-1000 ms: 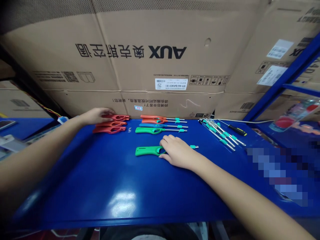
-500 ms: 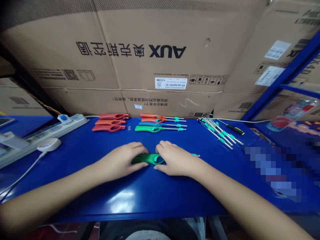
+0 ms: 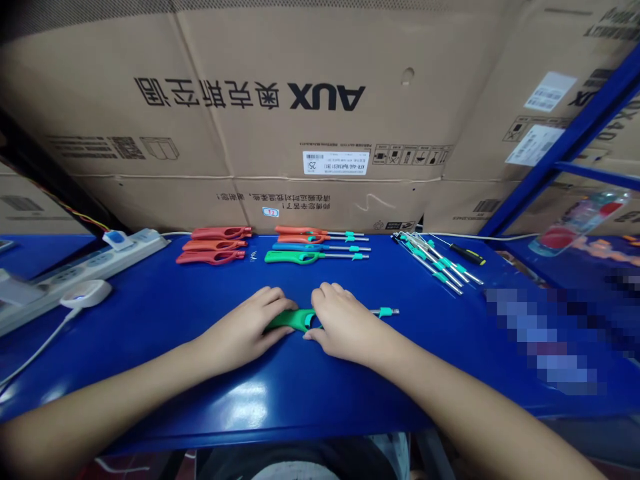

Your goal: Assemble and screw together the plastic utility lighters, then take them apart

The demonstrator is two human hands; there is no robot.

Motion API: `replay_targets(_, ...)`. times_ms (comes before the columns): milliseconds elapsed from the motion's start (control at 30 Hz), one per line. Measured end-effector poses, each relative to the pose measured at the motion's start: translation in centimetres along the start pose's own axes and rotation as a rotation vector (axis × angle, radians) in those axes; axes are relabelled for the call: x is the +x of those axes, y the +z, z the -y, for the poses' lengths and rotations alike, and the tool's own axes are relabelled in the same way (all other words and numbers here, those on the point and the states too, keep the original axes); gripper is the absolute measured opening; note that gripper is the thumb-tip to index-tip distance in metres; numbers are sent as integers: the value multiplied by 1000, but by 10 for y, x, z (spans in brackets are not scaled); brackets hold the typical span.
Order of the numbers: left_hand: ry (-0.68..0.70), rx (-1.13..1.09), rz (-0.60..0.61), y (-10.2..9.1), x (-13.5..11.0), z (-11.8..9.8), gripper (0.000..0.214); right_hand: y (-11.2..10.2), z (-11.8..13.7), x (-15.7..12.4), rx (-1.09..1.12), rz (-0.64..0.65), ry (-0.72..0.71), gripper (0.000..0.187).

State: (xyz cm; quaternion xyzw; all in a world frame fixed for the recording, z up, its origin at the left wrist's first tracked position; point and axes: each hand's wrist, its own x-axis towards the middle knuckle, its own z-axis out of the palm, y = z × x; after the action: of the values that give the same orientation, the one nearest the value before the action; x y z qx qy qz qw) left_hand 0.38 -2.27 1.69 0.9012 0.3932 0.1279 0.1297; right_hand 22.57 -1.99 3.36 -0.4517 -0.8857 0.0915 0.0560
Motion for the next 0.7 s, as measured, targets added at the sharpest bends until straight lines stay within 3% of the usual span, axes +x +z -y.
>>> replay_targets(367,56,4,-48,3,-3,-4,26,0,1,-4,104,9,25,34)
replay_targets(700,165,-182,-105,10,7,25,30,6,-2,2,277,-74,5,33)
